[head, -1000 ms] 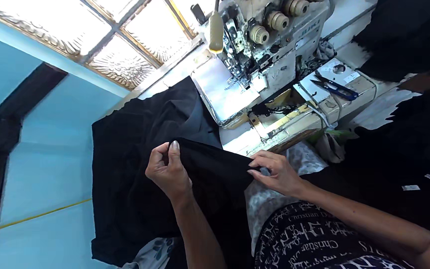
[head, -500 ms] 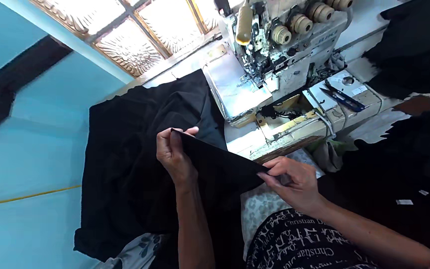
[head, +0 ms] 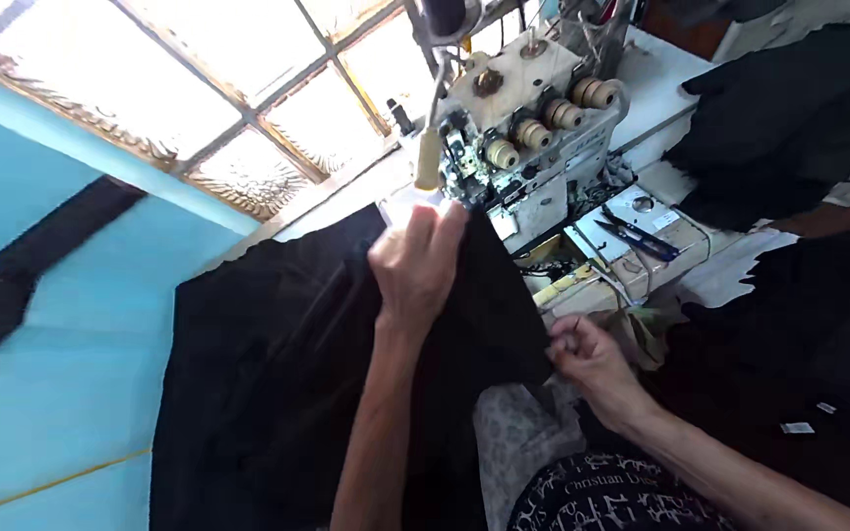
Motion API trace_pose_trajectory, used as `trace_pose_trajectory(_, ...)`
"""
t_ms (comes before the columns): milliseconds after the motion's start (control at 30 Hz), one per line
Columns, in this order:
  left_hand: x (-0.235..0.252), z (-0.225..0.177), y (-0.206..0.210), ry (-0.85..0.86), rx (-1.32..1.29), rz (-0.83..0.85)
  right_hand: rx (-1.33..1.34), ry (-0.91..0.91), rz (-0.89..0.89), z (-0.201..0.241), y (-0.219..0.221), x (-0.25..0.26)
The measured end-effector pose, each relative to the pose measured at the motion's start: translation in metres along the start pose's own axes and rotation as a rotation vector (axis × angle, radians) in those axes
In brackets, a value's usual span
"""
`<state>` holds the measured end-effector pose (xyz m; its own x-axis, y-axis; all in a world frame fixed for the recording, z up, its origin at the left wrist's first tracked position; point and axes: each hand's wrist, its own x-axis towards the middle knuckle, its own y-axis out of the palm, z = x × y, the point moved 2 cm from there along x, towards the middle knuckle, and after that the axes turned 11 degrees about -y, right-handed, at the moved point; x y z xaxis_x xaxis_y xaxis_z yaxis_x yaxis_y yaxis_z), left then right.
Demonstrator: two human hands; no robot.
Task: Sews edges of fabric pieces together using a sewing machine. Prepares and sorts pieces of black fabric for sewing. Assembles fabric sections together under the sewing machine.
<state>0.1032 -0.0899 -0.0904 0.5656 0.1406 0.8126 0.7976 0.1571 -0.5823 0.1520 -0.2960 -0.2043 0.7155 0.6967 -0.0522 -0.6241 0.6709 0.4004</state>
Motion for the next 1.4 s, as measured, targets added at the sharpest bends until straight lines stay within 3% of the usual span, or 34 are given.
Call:
trace_pose_trajectory(67,-0.020,0.002,0.024,-0.078,-0.078,0.181,0.007,0.132,-0.029,-0.011,-0.006,-0.008)
trace_pose_trajectory(233,-0.021,0.003,0.033,-0.172,-0.163,0.313,0.040,0.178,0.010,-0.021,-0.010,-0.018)
trace_pose_trajectory(467,-0.037,-0.022,0.025,-0.258,0.097,0.345,0.027,0.140,0.061,-0.019,-0.007,-0.025)
trace_pose_trajectory(633,-0.046,-0.008,0.022,-0.423,-0.126,0.321,0.025,0.158,0.070,-0.021,-0.005,-0.026)
trace_pose_trajectory(767,-0.037,0.009,0.026,-0.452,-0.253,0.347,0.033,0.093,0.054,-0.016,-0.002,-0.017)
trace_pose_trajectory(933,-0.028,0.013,0.024,-0.531,-0.241,0.414,0.057,0.058,0.021,-0.011,-0.002,-0.009)
trace_pose_trajectory(1200,-0.019,0.007,0.025,-0.510,-0.106,0.453,0.060,0.042,0.019,-0.009,0.000,-0.006)
trace_pose_trajectory(1400,-0.026,0.008,0.027,-0.491,-0.121,0.394,0.082,0.008,0.055,-0.006,0.000,-0.010)
